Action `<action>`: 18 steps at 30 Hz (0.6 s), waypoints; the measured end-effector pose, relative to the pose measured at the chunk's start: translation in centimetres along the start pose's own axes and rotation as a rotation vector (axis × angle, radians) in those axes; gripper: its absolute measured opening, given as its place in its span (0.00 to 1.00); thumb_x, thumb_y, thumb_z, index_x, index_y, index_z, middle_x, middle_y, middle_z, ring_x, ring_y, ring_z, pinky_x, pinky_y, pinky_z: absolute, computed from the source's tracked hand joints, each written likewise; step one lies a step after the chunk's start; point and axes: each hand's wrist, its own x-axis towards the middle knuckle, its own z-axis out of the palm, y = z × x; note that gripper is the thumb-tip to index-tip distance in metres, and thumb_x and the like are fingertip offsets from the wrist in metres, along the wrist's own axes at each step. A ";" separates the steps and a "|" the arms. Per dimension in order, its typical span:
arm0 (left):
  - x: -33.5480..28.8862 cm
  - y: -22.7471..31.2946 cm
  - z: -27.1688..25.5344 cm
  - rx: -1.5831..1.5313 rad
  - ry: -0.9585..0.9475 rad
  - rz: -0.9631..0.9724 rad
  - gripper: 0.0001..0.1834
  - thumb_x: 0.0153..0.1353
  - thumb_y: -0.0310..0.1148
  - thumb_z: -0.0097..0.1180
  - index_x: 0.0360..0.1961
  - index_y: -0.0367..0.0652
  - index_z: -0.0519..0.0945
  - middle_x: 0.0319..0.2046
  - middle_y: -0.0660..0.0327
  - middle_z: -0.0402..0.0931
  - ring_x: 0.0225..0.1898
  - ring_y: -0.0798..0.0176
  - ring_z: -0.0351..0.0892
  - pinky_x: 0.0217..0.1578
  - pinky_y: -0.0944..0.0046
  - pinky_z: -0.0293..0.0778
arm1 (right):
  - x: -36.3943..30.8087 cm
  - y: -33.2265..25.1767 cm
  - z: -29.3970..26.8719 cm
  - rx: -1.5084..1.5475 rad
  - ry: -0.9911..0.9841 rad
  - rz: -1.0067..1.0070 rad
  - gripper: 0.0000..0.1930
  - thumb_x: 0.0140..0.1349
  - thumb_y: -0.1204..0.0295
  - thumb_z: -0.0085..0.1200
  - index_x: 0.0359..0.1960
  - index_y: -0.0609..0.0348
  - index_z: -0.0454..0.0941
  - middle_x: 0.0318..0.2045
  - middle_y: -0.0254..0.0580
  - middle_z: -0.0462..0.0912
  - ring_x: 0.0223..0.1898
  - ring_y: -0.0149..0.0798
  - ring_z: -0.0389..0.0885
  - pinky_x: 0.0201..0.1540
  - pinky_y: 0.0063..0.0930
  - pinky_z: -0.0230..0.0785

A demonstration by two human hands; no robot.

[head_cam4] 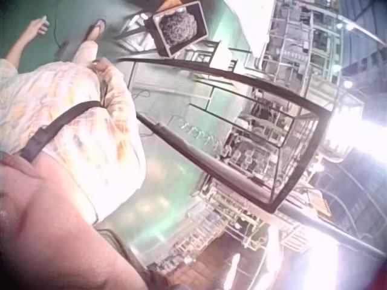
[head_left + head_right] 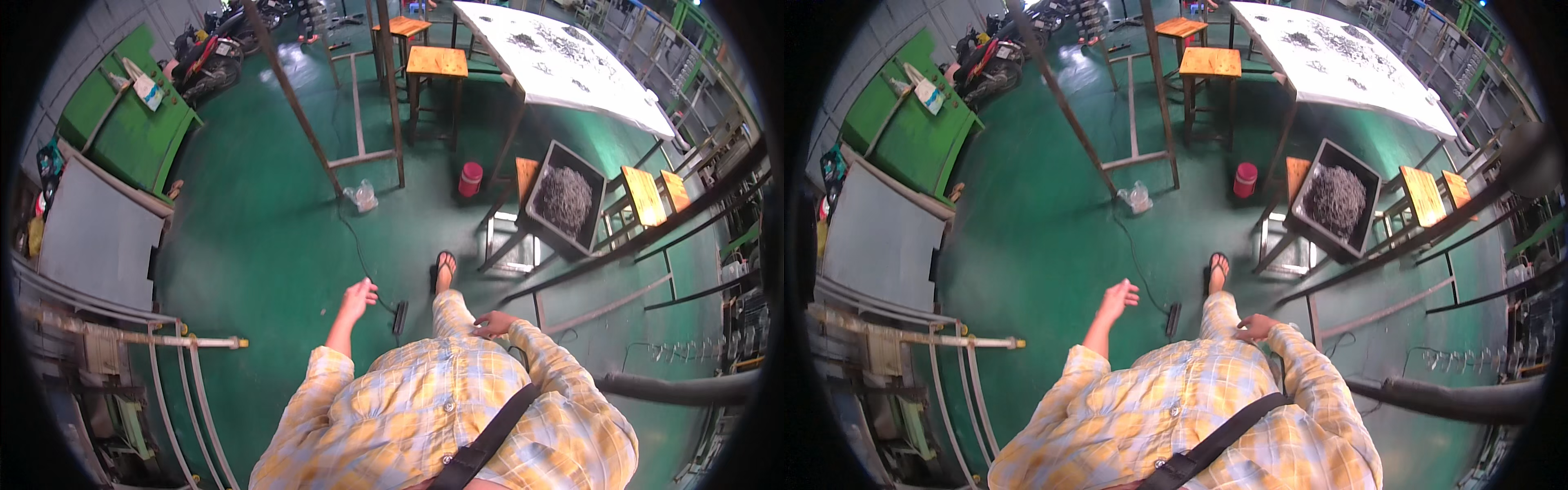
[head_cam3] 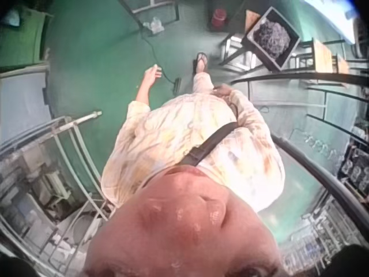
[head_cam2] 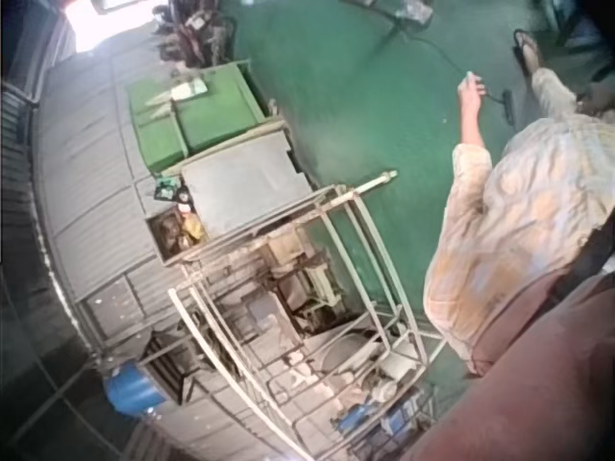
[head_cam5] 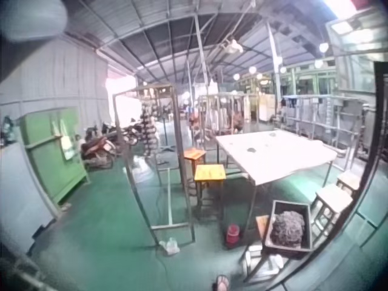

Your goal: The person sorts metal buckles and wire rings from a pile on a table, picking them up by hand and placing the buckles into a container.

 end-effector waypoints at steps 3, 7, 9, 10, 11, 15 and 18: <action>6.0 5.1 -1.8 0.169 -0.066 0.018 0.27 0.66 0.50 0.40 0.39 0.33 0.78 0.29 0.53 0.79 0.27 0.63 0.78 0.31 0.65 0.75 | 6.1 -4.7 -7.6 0.260 0.057 -0.192 0.29 0.54 0.51 0.56 0.51 0.59 0.74 0.27 0.40 0.81 0.26 0.29 0.79 0.28 0.22 0.71; 14.9 7.8 1.5 0.083 -0.089 -0.084 0.26 0.66 0.49 0.41 0.39 0.34 0.78 0.29 0.54 0.79 0.27 0.64 0.78 0.31 0.66 0.75 | 9.2 -5.5 -20.7 0.423 0.300 -0.362 0.21 0.58 0.61 0.56 0.49 0.62 0.73 0.30 0.41 0.81 0.30 0.30 0.79 0.34 0.24 0.73; 16.9 11.6 1.3 0.207 -0.025 -0.089 0.25 0.66 0.48 0.42 0.38 0.34 0.79 0.28 0.55 0.79 0.26 0.66 0.78 0.31 0.67 0.74 | 9.8 -6.9 -26.4 0.615 0.319 -0.400 0.21 0.59 0.63 0.56 0.50 0.62 0.73 0.32 0.40 0.80 0.31 0.30 0.79 0.34 0.23 0.73; 18.2 12.8 0.9 0.226 -0.033 -0.105 0.25 0.66 0.48 0.42 0.38 0.34 0.79 0.28 0.55 0.79 0.26 0.66 0.78 0.31 0.67 0.74 | 9.9 -7.8 -28.5 0.721 0.338 -0.451 0.20 0.59 0.64 0.56 0.51 0.61 0.72 0.32 0.39 0.79 0.31 0.30 0.79 0.34 0.23 0.73; 20.2 14.3 1.5 0.213 -0.004 -0.061 0.24 0.66 0.48 0.43 0.38 0.34 0.79 0.27 0.56 0.79 0.26 0.66 0.78 0.31 0.67 0.74 | 9.9 -7.8 -31.2 0.789 0.420 -0.470 0.19 0.59 0.66 0.56 0.49 0.62 0.73 0.31 0.40 0.80 0.29 0.30 0.80 0.33 0.24 0.73; 25.8 18.5 2.0 0.286 -0.025 -0.076 0.23 0.65 0.46 0.45 0.37 0.34 0.79 0.27 0.56 0.79 0.26 0.67 0.78 0.31 0.67 0.74 | 11.7 -8.6 -37.7 0.958 0.662 -0.480 0.16 0.58 0.68 0.55 0.46 0.63 0.75 0.29 0.40 0.81 0.27 0.31 0.80 0.31 0.23 0.72; 31.1 22.1 3.1 0.403 -0.135 -0.027 0.22 0.65 0.45 0.46 0.36 0.34 0.79 0.27 0.56 0.79 0.26 0.67 0.78 0.31 0.67 0.73 | 13.6 -7.8 -41.4 1.021 0.756 -0.487 0.15 0.57 0.69 0.55 0.44 0.63 0.76 0.28 0.39 0.81 0.27 0.30 0.80 0.31 0.23 0.72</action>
